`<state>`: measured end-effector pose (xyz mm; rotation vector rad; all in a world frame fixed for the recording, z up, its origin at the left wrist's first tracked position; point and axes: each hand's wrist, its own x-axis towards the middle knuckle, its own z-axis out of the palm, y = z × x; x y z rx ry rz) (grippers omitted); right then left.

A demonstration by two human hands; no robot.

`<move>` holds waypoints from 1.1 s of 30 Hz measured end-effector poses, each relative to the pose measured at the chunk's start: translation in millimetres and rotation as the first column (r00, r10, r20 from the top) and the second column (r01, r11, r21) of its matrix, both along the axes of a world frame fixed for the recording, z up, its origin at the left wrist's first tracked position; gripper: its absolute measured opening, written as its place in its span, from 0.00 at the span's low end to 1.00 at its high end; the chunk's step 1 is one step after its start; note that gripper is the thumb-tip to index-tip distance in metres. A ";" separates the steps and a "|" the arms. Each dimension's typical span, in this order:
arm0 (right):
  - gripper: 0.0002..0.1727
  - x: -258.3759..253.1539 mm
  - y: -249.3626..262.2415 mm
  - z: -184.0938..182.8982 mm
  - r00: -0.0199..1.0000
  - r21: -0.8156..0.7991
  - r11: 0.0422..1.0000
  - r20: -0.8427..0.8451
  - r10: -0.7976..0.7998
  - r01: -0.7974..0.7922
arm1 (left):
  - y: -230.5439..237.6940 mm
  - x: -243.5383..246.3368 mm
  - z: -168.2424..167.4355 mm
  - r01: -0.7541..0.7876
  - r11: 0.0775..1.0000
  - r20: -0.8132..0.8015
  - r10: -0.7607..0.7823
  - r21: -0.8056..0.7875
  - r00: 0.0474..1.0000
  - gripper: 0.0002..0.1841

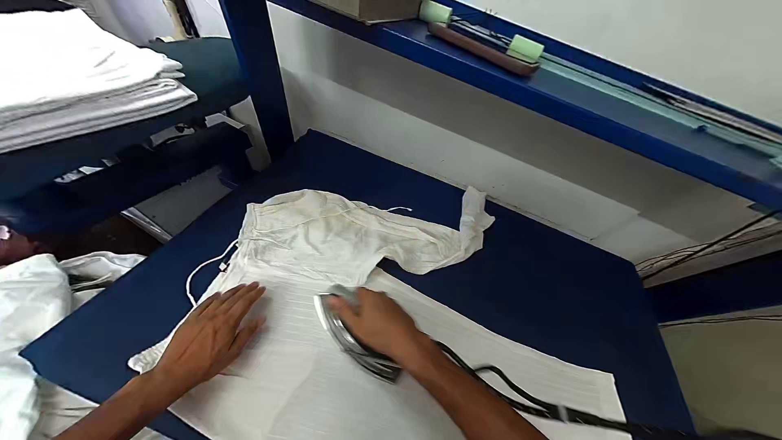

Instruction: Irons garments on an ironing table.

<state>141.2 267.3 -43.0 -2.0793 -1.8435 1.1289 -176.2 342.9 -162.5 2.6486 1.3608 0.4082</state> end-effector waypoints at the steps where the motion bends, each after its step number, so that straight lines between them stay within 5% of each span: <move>1: 0.36 37.5 -28.2 -7.6 0.994 0.007 0.994 0.014 -0.112 0.112 | -10.5 -9.1 -24.0 0.006 1.000 -0.019 -0.006 0.016 1.000 0.40; 3: 0.34 118.4 -93.5 -17.9 0.923 0.053 0.922 0.012 -0.384 0.383 | -19.6 -22.1 -41.4 -0.020 1.000 0.066 0.019 0.005 0.998 0.44; 6: 0.35 236.8 -198.0 -27.2 0.682 0.110 0.677 -0.011 -0.732 0.728 | -17.5 -9.1 -24.8 -0.020 0.999 0.194 0.026 -0.032 0.981 0.41; 9: 0.38 326.1 -283.4 -26.6 0.417 0.183 0.413 0.017 -0.909 0.892 | -15.6 53.7 -4.0 0.168 0.986 0.217 -0.169 0.023 0.962 0.35; 11: 0.38 365.0 -316.3 -26.2 0.361 0.189 0.355 0.004 -0.933 0.915 | -19.1 116.7 4.2 0.292 0.956 0.226 -0.290 0.026 0.930 0.28; 13: 0.36 387.1 -331.4 -27.5 0.407 0.157 0.394 -0.059 -0.911 0.906 | -18.9 181.4 6.2 0.395 0.916 0.166 -0.379 -0.070 0.910 0.21; 15: 0.31 393.1 -332.7 -26.4 0.569 0.106 0.559 -0.112 -0.815 0.822 | -10.4 231.2 1.4 0.440 0.885 0.009 -0.444 -0.156 0.896 0.20; 17: 0.26 387.6 -316.5 -22.4 0.750 0.067 0.747 -0.102 -0.654 0.661 | 6.3 255.9 -2.9 0.413 0.895 -0.144 -0.438 -0.170 0.888 0.21; 20: 0.24 371.4 -282.1 -20.4 0.871 0.024 0.874 -0.110 -0.480 0.485 | 31.4 267.4 2.3 0.307 0.943 -0.307 -0.333 -0.129 0.892 0.23; 27: 0.31 289.2 -151.5 -19.9 0.991 0.011 0.996 -0.102 -0.092 0.094 | 57.0 270.0 37.5 0.267 0.958 -0.535 -0.280 -0.104 0.797 0.15; 33: 0.36 177.3 -40.7 -13.6 0.998 0.069 0.998 0.068 -0.001 -0.003 | 81.6 257.7 26.2 0.089 0.957 -0.315 -0.178 -0.278 0.932 0.11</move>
